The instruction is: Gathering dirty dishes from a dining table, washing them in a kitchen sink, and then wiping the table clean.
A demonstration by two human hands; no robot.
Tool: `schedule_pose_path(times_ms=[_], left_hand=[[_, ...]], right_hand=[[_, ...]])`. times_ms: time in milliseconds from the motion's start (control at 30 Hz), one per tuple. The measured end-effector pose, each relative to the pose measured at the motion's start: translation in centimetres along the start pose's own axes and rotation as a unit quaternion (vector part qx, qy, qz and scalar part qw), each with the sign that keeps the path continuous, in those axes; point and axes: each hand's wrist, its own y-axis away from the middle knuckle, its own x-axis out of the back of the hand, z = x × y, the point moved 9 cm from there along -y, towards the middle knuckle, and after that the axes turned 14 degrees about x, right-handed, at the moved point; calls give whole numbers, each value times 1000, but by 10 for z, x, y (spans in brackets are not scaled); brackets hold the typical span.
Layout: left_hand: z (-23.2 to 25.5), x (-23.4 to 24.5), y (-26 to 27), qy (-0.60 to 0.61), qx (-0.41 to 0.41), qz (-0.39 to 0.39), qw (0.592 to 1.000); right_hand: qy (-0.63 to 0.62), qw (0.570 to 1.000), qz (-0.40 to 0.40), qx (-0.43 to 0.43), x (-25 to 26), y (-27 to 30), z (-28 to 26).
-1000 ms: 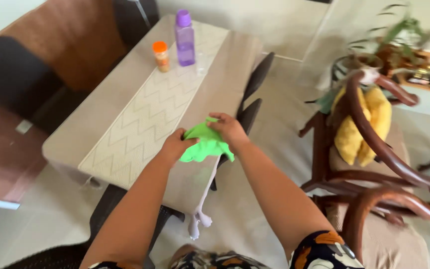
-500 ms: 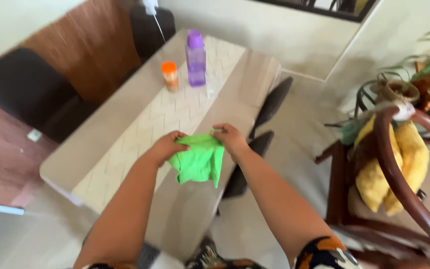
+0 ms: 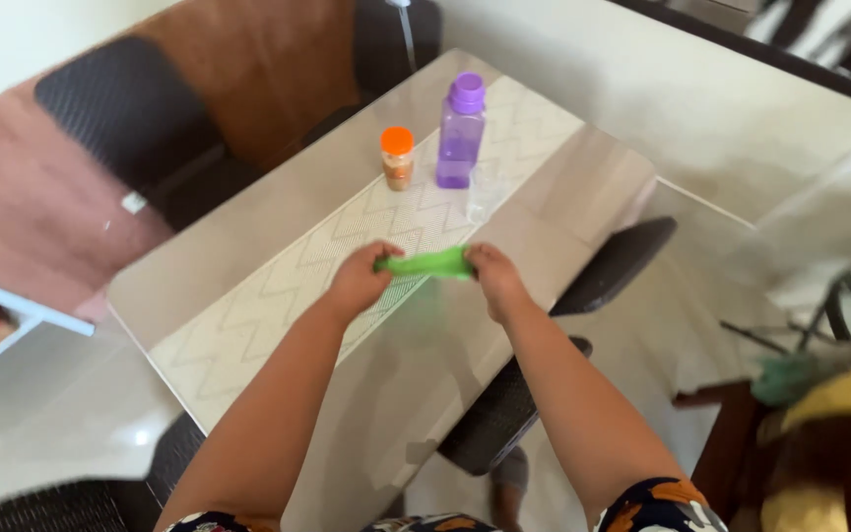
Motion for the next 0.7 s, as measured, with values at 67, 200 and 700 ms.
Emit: schedule_pose_path(times_ms=[67,200,700], left_hand=[[-50,-33,-8,-33,48,-13,998],[-124,-98,13,-36,129,-25,991],[-147,-103,2,-320,163,232,904]], right_hand=[[50,995,-82,-42,1,-1,32],[46,978,-175,-106,15,17,112],[279,904,-309,-99,7,-56,143]])
